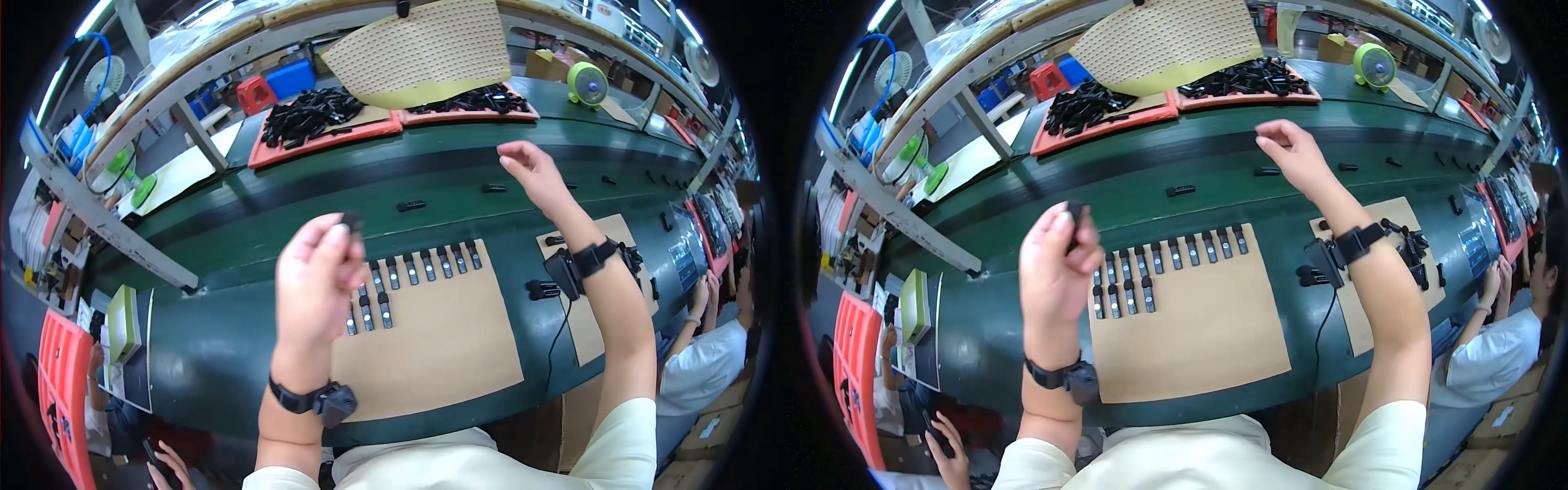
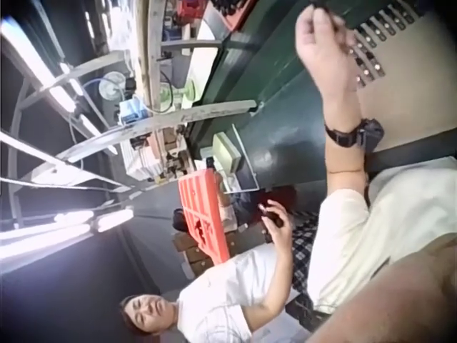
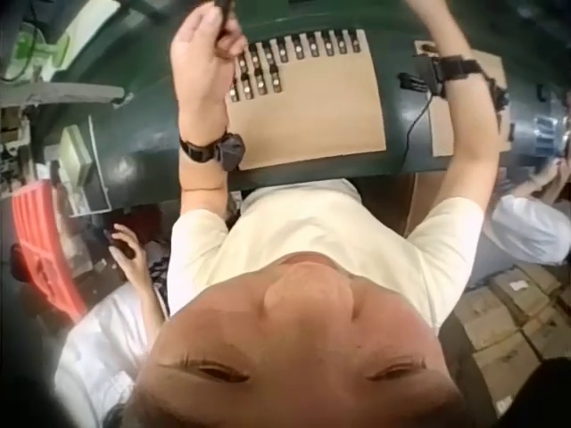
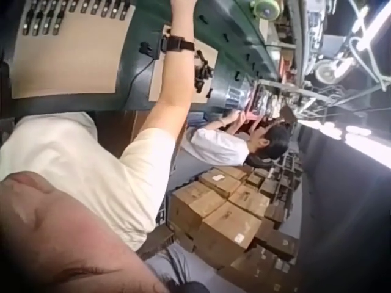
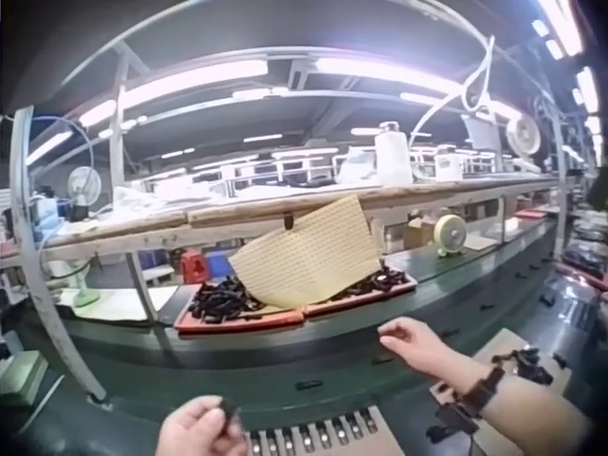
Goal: The person picks up microphones from a pile, checks the indicator lights on each, and aligns them in rows on a cardboard sheet.
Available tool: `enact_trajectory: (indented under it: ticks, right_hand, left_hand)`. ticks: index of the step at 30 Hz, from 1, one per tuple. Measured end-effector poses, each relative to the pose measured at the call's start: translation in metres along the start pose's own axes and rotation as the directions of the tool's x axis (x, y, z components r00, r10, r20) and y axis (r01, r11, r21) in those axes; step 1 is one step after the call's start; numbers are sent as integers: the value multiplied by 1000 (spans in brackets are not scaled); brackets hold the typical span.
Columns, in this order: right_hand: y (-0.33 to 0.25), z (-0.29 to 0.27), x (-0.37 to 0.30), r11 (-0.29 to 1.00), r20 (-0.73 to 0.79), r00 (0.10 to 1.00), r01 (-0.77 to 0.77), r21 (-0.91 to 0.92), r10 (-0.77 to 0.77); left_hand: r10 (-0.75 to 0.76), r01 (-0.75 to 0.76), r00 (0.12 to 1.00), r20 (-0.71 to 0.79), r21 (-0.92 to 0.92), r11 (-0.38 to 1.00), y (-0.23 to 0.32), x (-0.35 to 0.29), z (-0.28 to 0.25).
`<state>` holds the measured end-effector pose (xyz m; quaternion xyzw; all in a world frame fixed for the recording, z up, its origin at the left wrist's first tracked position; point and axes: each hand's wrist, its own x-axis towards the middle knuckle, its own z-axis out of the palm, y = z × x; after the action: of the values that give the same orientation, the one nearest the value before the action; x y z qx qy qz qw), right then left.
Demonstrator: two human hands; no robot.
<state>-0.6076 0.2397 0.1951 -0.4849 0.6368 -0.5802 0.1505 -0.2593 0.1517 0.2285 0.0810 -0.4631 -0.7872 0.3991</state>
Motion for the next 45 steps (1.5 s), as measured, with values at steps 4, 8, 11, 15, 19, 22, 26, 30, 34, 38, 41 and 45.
enact_trajectory:
  ticks: [4, 8, 11, 15, 19, 22, 26, 30, 34, 38, 41, 45]
  right_hand:
    - [92, -16, 14, 803, 63, 997, 5, -596, 41]
    - [130, 18, 34, 591, 171, 980, 80, -803, 99]
    - [148, 35, 45, 544, 197, 963, 67, -836, 183]
    - [152, 34, 47, 492, 203, 940, 44, -870, 275]
    - [154, 34, 66, 584, 298, 937, 141, -799, 181]
    - [116, 60, 70, 640, 301, 938, 126, -758, 172]
    - [83, 89, 74, 699, 374, 923, 210, -683, 88]
    - [73, 106, 77, 719, 409, 912, 257, -646, 41]
    - [65, 109, 74, 746, 448, 892, 332, -578, -50]
    - [60, 127, 74, 753, 453, 891, 315, -578, -25]
    - [57, 144, 74, 771, 479, 878, 307, -558, -3]
    - [66, 158, 79, 769, 499, 866, 294, -568, 38]
  left_hand:
    - [81, -79, 983, -166, 16, 997, 30, -26, -54]
    - [195, -191, 943, -270, 42, 981, 86, -74, -97]
    - [248, -266, 914, -319, -12, 964, 121, -101, -114]
    - [330, -347, 889, -317, 5, 938, 141, -124, -117]
    - [310, -337, 924, -225, -92, 937, 144, -131, -102]
    - [298, -316, 936, -187, -80, 945, 144, -125, -94]
    - [331, -345, 909, -252, -12, 938, 143, -130, -90]
    - [355, -370, 902, -245, -21, 929, 142, -132, -90]
    - [115, -125, 970, -213, -37, 991, 183, -135, -80]
    - [21, -47, 991, -130, -207, 977, 215, -135, -89]
    - [92, -135, 989, -119, -437, 889, 228, -138, -95]
    - [400, -436, 895, -198, -203, 877, 199, -134, -107]
